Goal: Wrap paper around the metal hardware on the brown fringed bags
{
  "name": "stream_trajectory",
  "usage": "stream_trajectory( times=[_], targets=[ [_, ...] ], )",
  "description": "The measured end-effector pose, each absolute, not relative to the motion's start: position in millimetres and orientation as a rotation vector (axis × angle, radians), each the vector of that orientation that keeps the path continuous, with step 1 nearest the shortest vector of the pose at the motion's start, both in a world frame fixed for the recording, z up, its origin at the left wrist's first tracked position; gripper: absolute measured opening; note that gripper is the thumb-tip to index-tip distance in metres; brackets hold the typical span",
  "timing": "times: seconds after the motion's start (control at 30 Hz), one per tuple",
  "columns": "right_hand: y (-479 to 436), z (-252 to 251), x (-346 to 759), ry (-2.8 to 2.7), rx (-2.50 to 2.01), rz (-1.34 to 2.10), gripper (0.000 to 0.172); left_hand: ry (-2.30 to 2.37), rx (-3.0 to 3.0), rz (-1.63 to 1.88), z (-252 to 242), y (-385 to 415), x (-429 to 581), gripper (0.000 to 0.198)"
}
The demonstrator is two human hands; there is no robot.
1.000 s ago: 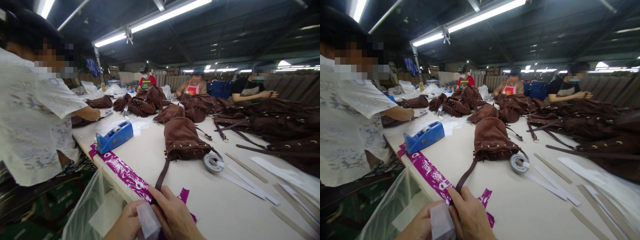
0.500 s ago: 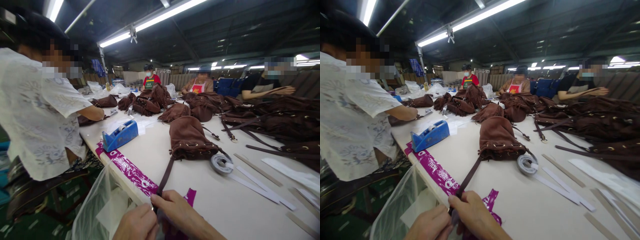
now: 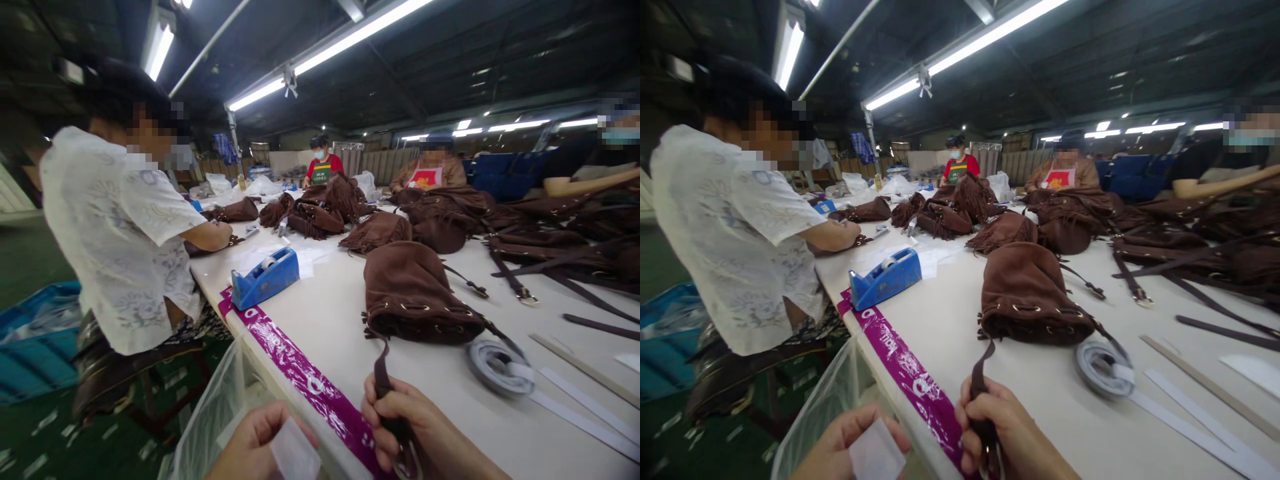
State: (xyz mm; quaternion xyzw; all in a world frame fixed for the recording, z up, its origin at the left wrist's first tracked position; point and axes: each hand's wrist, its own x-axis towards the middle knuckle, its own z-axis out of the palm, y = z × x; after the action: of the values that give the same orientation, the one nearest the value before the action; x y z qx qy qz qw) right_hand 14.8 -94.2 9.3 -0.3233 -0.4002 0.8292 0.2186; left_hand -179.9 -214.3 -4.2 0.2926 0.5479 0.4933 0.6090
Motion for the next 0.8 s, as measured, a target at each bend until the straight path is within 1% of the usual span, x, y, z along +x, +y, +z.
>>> stream_trajectory(
  times=[0.07,0.13,0.23,0.27,0.3,0.4,0.47,0.57,0.7,0.8],
  targets=[
    [-99.7,2.5,12.5,-1.296,-0.889,2.240,0.023,1.243,0.637,1.222,-16.7,-209.0,-180.6,0.029],
    [-106.4,-1.0,9.5,-1.524,-0.885,2.075,0.031,1.221,0.599,1.266,-28.2,-203.8,-179.6,0.024],
    [-113.8,-3.1,5.2,-1.660,-0.921,1.914,0.058,1.232,0.596,1.256,-37.7,-197.8,-176.1,0.017],
    [-115.1,-4.1,4.0,-1.644,-0.930,1.886,0.062,1.234,0.617,1.241,-38.7,-196.4,-174.3,0.017],
    [-115.8,-5.7,2.8,-1.608,-0.926,1.864,0.059,1.227,0.642,1.229,-38.6,-195.4,-172.1,0.018],
    [-115.3,-12.9,0.5,-1.496,-0.890,1.823,0.036,1.208,0.739,1.202,-32.4,-193.8,-163.2,0.025],
    [-113.4,-18.2,0.9,-1.482,-0.889,1.821,0.029,1.192,0.828,1.220,-23.9,-192.8,-156.7,0.030],
    [-110.0,-24.2,4.1,-1.523,-0.871,1.801,0.031,1.207,1.004,1.203,-9.3,-189.7,-149.7,0.040],
    [-108.3,-28.7,6.7,-1.571,-0.842,1.785,0.033,1.392,1.260,1.137,-3.7,-183.2,-148.4,0.038],
    [-109.8,-28.9,4.9,-1.568,-0.860,1.789,0.035,1.484,1.261,1.165,-12.6,-179.5,-150.1,0.037]
  ],
)
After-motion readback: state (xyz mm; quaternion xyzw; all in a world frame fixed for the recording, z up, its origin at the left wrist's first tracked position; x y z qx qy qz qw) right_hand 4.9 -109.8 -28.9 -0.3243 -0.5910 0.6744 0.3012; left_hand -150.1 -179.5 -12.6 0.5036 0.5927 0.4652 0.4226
